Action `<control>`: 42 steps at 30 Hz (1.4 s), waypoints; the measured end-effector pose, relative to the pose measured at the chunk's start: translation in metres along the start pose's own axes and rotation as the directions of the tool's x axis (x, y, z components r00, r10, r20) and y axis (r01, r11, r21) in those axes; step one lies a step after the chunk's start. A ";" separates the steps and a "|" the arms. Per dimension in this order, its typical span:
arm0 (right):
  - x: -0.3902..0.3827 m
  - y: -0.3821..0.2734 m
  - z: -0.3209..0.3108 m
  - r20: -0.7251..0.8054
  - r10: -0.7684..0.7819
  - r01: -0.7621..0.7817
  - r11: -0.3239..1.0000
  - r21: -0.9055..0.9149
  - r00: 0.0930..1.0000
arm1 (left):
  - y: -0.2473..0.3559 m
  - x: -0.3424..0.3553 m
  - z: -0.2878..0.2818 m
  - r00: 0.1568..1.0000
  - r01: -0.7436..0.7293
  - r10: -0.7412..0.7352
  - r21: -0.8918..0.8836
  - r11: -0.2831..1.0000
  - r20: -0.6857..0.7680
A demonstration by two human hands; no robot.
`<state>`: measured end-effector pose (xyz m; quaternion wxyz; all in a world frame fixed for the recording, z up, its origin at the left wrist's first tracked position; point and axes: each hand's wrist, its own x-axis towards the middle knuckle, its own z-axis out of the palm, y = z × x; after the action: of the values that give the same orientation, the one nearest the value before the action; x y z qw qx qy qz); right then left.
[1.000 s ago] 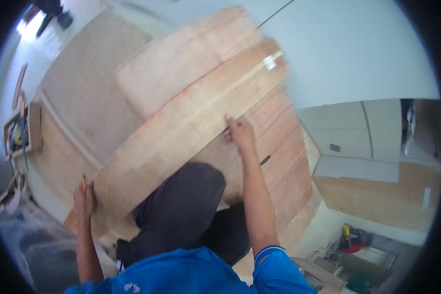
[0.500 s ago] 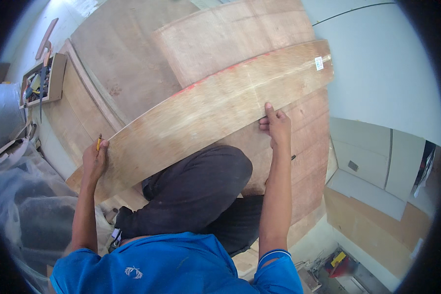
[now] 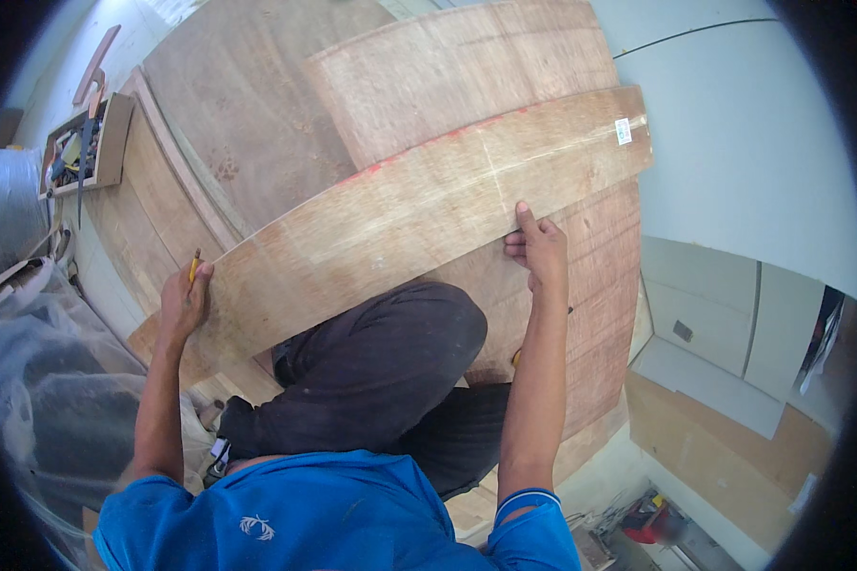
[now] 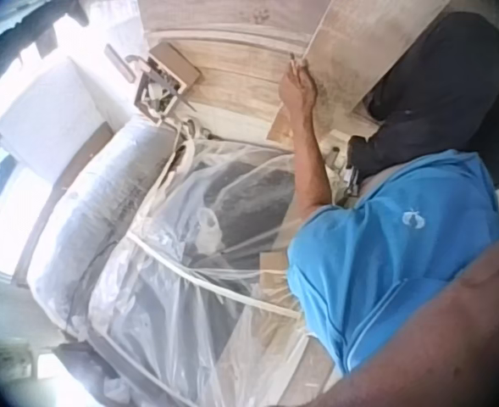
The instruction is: The person measures a large wooden board with a tape measure and marks it with a pencil. They then use a hand saw to cut the board along the marked line.
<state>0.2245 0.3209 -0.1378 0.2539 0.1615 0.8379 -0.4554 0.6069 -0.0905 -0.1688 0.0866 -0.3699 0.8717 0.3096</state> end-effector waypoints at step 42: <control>0.022 -0.023 -0.006 -0.005 -0.627 0.539 0.673 -0.506 0.779 | 0.003 0.000 0.000 0.997 -0.064 0.059 -0.092 0.994 -0.057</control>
<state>0.1934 0.3141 -0.1317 0.0502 -0.1431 0.9495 -0.2747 0.6051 -0.0886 -0.1673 0.0361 -0.3549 0.8691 0.3425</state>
